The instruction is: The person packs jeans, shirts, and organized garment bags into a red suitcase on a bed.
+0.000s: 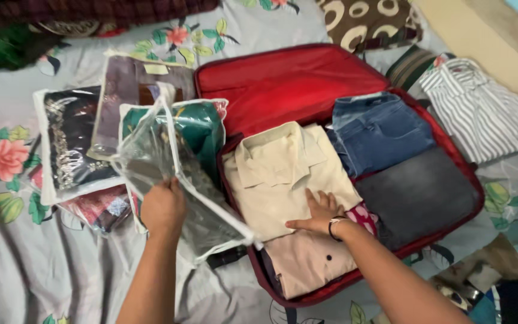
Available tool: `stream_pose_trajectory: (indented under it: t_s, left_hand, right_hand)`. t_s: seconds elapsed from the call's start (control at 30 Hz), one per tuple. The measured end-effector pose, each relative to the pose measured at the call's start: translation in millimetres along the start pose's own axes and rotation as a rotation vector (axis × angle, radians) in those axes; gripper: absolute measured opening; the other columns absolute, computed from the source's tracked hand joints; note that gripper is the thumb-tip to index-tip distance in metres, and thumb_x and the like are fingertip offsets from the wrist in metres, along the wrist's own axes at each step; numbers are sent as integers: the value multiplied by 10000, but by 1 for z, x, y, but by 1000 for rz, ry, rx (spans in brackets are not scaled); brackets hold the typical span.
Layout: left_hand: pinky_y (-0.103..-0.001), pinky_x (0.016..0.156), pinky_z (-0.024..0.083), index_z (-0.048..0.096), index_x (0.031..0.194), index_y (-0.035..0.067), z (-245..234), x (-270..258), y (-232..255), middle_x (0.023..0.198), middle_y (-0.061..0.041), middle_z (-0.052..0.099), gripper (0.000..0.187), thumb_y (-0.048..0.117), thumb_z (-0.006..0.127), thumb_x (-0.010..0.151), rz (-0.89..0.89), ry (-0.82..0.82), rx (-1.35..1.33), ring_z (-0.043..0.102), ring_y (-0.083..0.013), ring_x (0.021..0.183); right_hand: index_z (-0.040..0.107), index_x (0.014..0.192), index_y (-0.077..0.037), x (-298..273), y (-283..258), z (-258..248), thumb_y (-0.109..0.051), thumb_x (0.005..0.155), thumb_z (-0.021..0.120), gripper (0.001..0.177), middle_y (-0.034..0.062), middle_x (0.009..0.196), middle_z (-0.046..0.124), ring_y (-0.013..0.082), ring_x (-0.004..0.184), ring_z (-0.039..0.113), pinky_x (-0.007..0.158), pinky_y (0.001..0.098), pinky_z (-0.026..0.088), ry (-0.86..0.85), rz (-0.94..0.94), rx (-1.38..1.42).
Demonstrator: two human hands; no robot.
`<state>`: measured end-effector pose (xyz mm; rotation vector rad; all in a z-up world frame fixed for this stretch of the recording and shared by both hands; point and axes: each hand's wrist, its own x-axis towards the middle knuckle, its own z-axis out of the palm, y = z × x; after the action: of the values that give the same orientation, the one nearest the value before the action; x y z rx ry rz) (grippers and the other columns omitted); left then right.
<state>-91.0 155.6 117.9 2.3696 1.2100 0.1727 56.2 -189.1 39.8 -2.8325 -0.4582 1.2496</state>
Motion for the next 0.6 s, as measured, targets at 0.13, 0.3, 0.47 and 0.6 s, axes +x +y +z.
stream_pose_trajectory:
  t_s: [0.13, 0.3, 0.47, 0.6]
  left_hand:
    - [-570, 850, 513, 775, 1044, 75, -30, -9, 41, 947, -287, 711, 437, 407, 494, 1002, 180, -5, -98, 672, -495, 937]
    - [-535, 915, 526, 763, 931, -54, -4, -27, 113, 929, -319, 730, 615, 470, 456, 1026, 260, -286, -135, 698, -473, 984]
    - [-561, 1097, 444, 390, 1488, 46, 45, -92, 158, 1487, -269, 486, 904, 676, 607, 877, 55, -523, -507, 509, -459, 1349]
    - [-721, 1114, 219, 183, 1598, 151, 73, -125, 118, 1609, -220, 319, 1100, 701, 690, 791, -131, -161, 60, 283, -409, 1489]
  right_hand:
    - [298, 1602, -168, -24, 3, -14, -832, 741, 653, 1144, 196, 1654, 247, 328, 1545, 207, 1207, 525, 304, 36, -483, 556]
    - [327, 1607, -143, -88, 10, -56, -803, 830, 566, 1047, 203, 1643, 303, 322, 1483, 369, 1178, 508, 383, -504, -794, 1420]
    - [254, 1639, -213, -74, 82, -55, -758, 872, 524, 979, 109, 1567, 437, 297, 1403, 449, 1100, 530, 363, -172, -217, 1108]
    - [511, 1436, -27, -21, 129, 14, -534, 837, 704, 808, 178, 1130, 706, 317, 1025, 719, 847, 470, 566, -27, -120, 950]
